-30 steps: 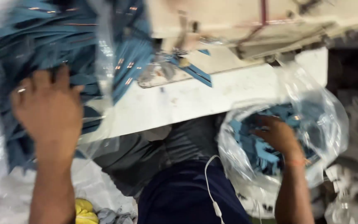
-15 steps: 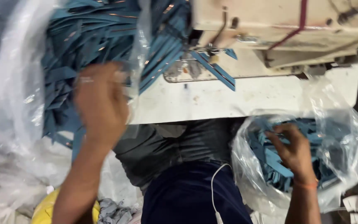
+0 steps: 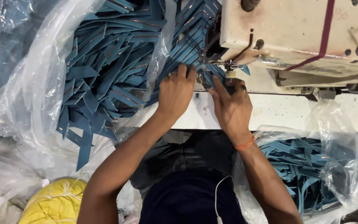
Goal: Sewing small blue fabric shoe components using an industrial sewing machine.
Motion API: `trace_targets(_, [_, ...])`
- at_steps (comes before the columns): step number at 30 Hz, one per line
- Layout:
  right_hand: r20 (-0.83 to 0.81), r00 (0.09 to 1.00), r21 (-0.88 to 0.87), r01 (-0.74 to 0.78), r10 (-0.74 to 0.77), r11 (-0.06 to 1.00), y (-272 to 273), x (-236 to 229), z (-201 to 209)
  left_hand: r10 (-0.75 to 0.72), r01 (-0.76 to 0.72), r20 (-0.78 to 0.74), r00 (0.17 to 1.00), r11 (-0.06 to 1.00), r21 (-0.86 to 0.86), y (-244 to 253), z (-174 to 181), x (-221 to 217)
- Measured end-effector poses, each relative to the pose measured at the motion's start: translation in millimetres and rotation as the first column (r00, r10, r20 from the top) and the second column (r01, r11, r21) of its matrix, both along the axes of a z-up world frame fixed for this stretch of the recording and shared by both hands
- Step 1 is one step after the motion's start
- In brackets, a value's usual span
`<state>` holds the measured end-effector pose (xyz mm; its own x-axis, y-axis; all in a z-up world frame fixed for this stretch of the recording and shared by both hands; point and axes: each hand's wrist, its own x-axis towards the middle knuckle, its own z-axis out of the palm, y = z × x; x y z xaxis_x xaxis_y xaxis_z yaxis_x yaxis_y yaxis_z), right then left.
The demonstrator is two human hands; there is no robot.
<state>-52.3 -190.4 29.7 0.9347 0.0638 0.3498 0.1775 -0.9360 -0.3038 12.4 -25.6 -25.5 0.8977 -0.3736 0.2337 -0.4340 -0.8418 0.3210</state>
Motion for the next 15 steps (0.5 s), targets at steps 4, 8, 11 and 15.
trace_targets(4, [-0.040, 0.999, 0.051, -0.019, 0.021, 0.999, -7, -3, -4, -0.040, 0.027, 0.097, 0.995, 0.992, 0.125, 8, 22, -7])
trace_targets(8, [-0.046, 0.999, 0.056, -0.016, 0.018, 0.998, -6, 3, -15, -0.092, 0.085, 0.068, 0.993, 0.990, 0.109, 11, 23, -5])
trace_targets(11, [-0.067, 0.997, 0.029, -0.024, 0.026, 0.999, -3, 7, -17, -0.106, 0.103, 0.024, 0.994, 0.989, 0.105, 12, 11, -3])
trace_targets(15, [-0.094, 0.996, 0.025, 0.014, -0.011, 1.000, 4, 4, -7, -0.117, 0.113, 0.025, 0.993, 0.987, 0.110, 9, 11, -11])
